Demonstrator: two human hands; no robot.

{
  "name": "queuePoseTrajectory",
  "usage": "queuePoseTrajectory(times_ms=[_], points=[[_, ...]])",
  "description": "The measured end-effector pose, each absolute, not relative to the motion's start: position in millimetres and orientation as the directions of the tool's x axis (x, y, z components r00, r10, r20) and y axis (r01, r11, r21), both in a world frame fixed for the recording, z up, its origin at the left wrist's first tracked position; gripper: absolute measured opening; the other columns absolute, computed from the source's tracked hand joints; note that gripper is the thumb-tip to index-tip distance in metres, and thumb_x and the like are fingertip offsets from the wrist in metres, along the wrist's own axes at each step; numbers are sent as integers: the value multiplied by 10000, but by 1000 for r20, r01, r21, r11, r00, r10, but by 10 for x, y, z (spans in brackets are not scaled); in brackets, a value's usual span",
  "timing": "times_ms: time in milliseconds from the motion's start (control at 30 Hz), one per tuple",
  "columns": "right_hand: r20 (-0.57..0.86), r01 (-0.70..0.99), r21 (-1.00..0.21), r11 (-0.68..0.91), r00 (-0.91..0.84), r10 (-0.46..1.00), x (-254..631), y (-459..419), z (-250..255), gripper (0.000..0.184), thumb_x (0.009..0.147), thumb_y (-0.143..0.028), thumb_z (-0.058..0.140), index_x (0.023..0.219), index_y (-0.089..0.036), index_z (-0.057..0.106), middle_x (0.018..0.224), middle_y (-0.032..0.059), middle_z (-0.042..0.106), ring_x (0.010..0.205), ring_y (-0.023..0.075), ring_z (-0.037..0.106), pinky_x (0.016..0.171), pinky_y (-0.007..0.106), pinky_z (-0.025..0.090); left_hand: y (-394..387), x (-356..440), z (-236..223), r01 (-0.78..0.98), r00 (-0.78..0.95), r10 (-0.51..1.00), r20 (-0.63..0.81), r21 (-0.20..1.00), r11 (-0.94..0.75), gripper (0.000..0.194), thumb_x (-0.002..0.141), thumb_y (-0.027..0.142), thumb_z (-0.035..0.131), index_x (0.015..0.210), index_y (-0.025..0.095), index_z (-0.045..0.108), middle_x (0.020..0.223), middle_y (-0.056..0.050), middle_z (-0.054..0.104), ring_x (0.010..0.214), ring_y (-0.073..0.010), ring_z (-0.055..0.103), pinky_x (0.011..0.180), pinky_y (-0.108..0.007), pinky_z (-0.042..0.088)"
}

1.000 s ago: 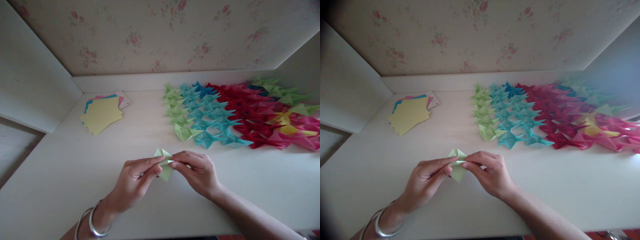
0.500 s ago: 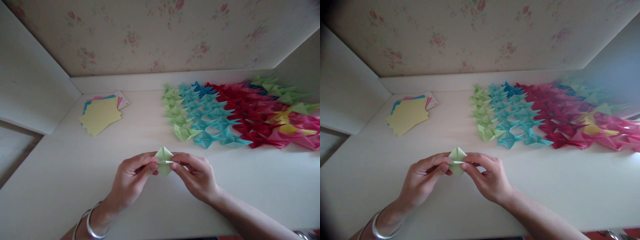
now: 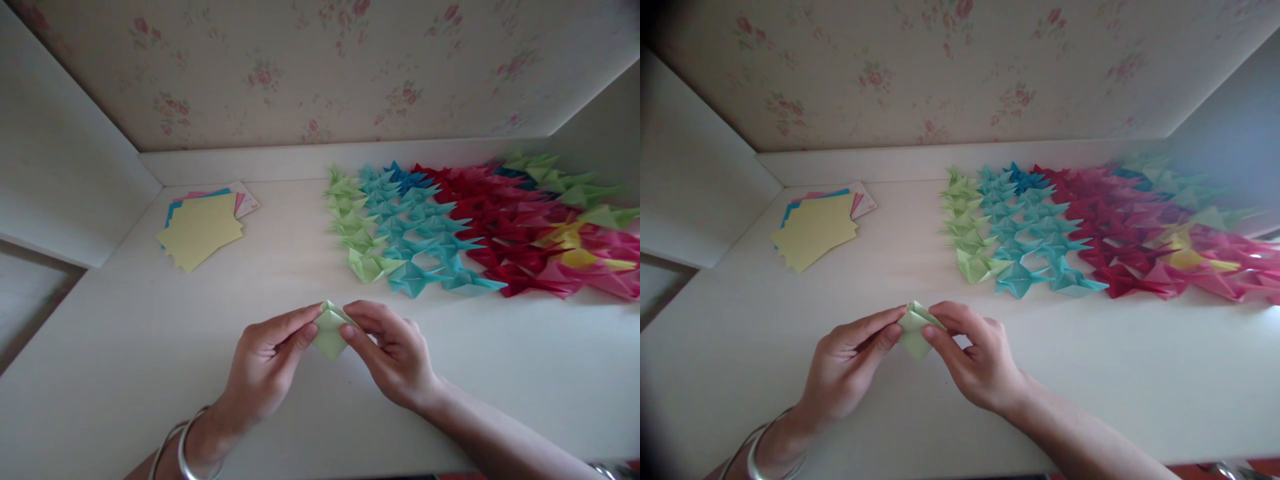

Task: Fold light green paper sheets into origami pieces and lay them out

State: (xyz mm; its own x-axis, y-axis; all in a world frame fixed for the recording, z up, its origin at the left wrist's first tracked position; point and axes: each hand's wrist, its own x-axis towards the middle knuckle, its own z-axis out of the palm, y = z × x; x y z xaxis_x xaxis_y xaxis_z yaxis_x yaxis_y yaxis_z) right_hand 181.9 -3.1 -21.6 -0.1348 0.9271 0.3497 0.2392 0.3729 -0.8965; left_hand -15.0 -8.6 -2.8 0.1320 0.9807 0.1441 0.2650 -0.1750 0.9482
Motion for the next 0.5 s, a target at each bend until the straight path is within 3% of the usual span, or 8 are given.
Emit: queuePoseTrajectory(times_ms=[200, 367, 500], points=[[337, 276, -893, 355, -113, 935, 1782, -26, -204, 102, 900, -187, 653, 981, -217, 708, 790, 11, 789, 608, 141, 736, 518, 175, 577, -85, -149, -69, 252, 92, 993, 68, 964, -89, 268, 894, 231, 704, 1140, 325, 757, 1126, 14, 780, 970, -207, 766, 884, -275, 618], [233, 270, -931, 246, -80, 969, 1764, -18, -155, 89, 893, -228, 654, 922, -216, 737, 718, 2, 777, 551, 140, 715, 472, 172, 556, -57, -137, -102, 94, 116, 988, -99, 992, 88, 244, 874, 315, 728, 1108, 269, 779, 1105, -28, 790, 993, -253, 759, 929, -355, 615], [165, 199, -964, 175, -62, 984, 1766, -14, -184, 105, 909, -272, 651, 920, -206, 732, 728, 20, 773, 590, 156, 721, 525, 201, 571, -37, -106, -98, -85, 95, 967, -237, 966, 245, 317, 823, 340, 786, 1126, 248, 772, 1118, -38, 792, 958, -227, 761, 854, -307, 639]])
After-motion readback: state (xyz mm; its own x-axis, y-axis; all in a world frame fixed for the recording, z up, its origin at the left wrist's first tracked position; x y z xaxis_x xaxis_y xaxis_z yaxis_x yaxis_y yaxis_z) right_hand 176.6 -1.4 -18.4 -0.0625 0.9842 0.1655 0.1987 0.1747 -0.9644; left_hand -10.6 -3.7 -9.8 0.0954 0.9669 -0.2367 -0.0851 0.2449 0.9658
